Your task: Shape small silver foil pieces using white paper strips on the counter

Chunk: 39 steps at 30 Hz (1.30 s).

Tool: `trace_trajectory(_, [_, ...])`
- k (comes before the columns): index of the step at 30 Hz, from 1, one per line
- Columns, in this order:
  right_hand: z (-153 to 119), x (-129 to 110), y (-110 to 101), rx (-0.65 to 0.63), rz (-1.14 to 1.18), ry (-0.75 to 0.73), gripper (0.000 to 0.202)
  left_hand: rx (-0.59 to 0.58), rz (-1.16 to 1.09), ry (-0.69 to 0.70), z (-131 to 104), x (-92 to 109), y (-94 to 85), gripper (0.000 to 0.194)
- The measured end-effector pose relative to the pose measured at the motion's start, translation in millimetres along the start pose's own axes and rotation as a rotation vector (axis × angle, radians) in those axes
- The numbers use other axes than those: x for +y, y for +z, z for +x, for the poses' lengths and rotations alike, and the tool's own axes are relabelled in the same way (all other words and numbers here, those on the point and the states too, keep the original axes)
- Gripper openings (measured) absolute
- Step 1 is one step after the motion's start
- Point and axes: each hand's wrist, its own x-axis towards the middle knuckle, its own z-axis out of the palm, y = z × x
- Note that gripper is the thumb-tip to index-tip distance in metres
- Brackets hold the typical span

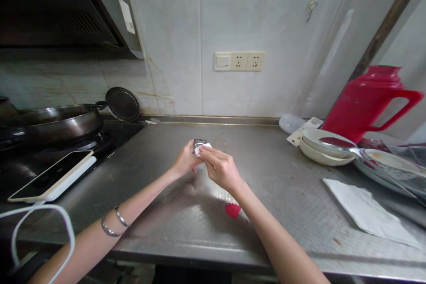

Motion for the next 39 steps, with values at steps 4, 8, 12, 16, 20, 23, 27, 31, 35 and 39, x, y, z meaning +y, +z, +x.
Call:
trace_trajectory(4, [1.6, -4.1, -2.9, -0.027, 0.076, 0.067, 0.026, 0.001, -0.035, -0.014, 4.5, -2.8, -3.7, 0.057])
trace_trajectory(8, [5.5, -3.7, -6.8, 0.089, 0.112, 0.301, 0.019, 0.023, -0.087, -0.006, 5.4, -0.5, -5.3, 0.061])
trace_trajectory(12, [7.8, 7.6, -5.0, 0.274, 0.165, 0.634, 0.029, -0.001, -0.093, 0.016, -1.5, 6.2, -1.7, 0.075])
trace_trajectory(16, [6.1, 16.8, 1.4, 0.253, 0.365, 0.861, 0.039, -0.05, -0.14, 0.056, -9.5, 11.1, 4.0, 0.077])
trace_trajectory(20, [5.9, 11.0, 3.9, 0.148, 0.683, 0.973, 0.035, -0.045, -0.168, 0.054, -9.1, 9.4, 5.1, 0.077])
trace_trajectory(23, [7.4, 3.2, 3.8, 0.048, 0.865, 0.953, 0.042, -0.032, -0.16, 0.039, -5.5, 5.2, 3.5, 0.075])
trace_trajectory(27, [7.7, -1.2, 5.3, -0.027, 0.93, 0.905, 0.056, -0.053, -0.143, 0.019, -3.4, 1.6, 3.4, 0.073])
trace_trajectory(31, [7.6, -1.0, 6.6, -0.022, 0.887, 0.895, 0.054, -0.053, -0.154, 0.031, -3.8, 2.0, 5.8, 0.073])
trace_trajectory(35, [10.1, -0.3, 4.6, 0.04, 0.861, 0.939, 0.054, -0.087, -0.17, 0.047, -4.3, 2.1, 6.4, 0.099])
trace_trajectory(39, [13.0, 3.1, -1.7, 0.066, 0.865, 1.037, 0.043, -0.123, -0.062, 0.129, -7.0, 2.4, 2.7, 0.123])
